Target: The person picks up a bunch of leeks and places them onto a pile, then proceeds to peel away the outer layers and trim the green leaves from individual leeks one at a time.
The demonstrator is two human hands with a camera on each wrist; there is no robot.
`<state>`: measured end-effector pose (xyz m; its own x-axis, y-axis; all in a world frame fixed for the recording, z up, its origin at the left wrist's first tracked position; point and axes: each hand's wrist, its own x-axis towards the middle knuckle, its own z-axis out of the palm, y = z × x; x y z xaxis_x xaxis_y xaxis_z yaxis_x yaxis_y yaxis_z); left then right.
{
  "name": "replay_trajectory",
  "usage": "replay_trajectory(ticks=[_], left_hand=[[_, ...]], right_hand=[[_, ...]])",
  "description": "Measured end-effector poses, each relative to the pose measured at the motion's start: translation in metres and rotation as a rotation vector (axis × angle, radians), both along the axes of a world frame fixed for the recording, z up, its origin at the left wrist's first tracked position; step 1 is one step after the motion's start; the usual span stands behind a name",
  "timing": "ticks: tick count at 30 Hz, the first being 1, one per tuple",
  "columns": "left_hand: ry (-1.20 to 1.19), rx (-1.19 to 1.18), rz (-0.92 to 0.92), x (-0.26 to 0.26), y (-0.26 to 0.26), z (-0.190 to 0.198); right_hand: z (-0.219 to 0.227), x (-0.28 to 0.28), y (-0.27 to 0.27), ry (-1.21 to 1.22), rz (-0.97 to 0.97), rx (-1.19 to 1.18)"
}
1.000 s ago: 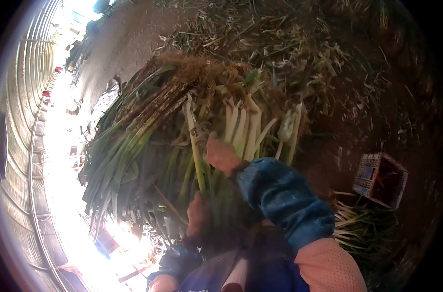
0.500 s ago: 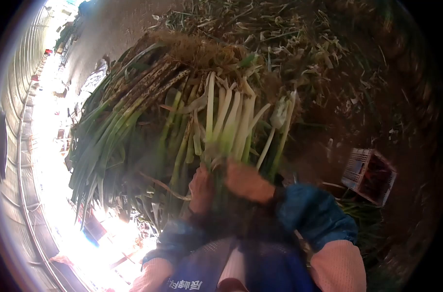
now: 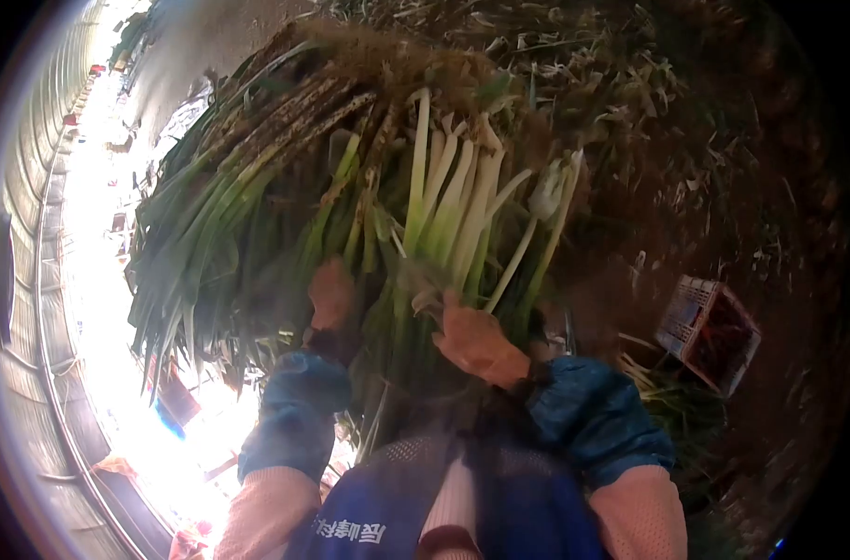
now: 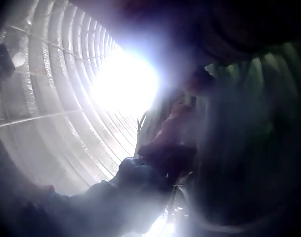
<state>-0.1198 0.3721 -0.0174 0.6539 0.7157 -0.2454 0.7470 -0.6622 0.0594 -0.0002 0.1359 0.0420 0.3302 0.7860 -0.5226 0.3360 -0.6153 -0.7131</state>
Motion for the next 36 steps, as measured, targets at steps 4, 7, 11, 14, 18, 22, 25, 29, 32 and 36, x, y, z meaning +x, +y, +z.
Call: replay_trajectory(ticks=[4,7,11,14,18,22,25,29,32,36], left_hand=[[-0.045,-0.13,0.146,0.004,-0.01,0.025],[-0.34,-0.372,0.226,-0.008,0.01,0.02],[-0.522,-0.626,0.395,0.005,0.004,0.041],[-0.69,-0.752,0.511,0.02,-0.009,0.057],[-0.812,-0.819,0.525,0.019,-0.012,0.05],[-0.843,-0.881,0.583,0.022,-0.021,0.06],[-0.8,-0.849,0.623,0.022,-0.021,0.061],[-0.888,-0.866,0.579,0.015,-0.014,0.041],[-0.87,-0.89,0.514,0.014,-0.015,0.035],[-0.819,-0.824,0.53,0.021,-0.023,0.029]], right_hand=[[0.005,-0.014,-0.008,0.022,-0.002,0.054],[0.024,-0.017,-0.007,0.059,0.043,0.042],[0.023,-0.035,-0.011,0.06,0.094,0.143],[0.029,-0.029,-0.004,0.092,0.141,0.07],[0.03,-0.028,-0.007,0.034,0.117,0.109],[0.032,-0.028,-0.006,0.059,0.111,0.072],[0.031,-0.023,-0.002,0.073,0.102,0.086],[0.056,-0.019,-0.005,0.132,0.152,0.048],[0.051,-0.017,-0.004,0.103,0.123,0.031],[0.052,-0.011,-0.006,0.123,0.107,0.011]])
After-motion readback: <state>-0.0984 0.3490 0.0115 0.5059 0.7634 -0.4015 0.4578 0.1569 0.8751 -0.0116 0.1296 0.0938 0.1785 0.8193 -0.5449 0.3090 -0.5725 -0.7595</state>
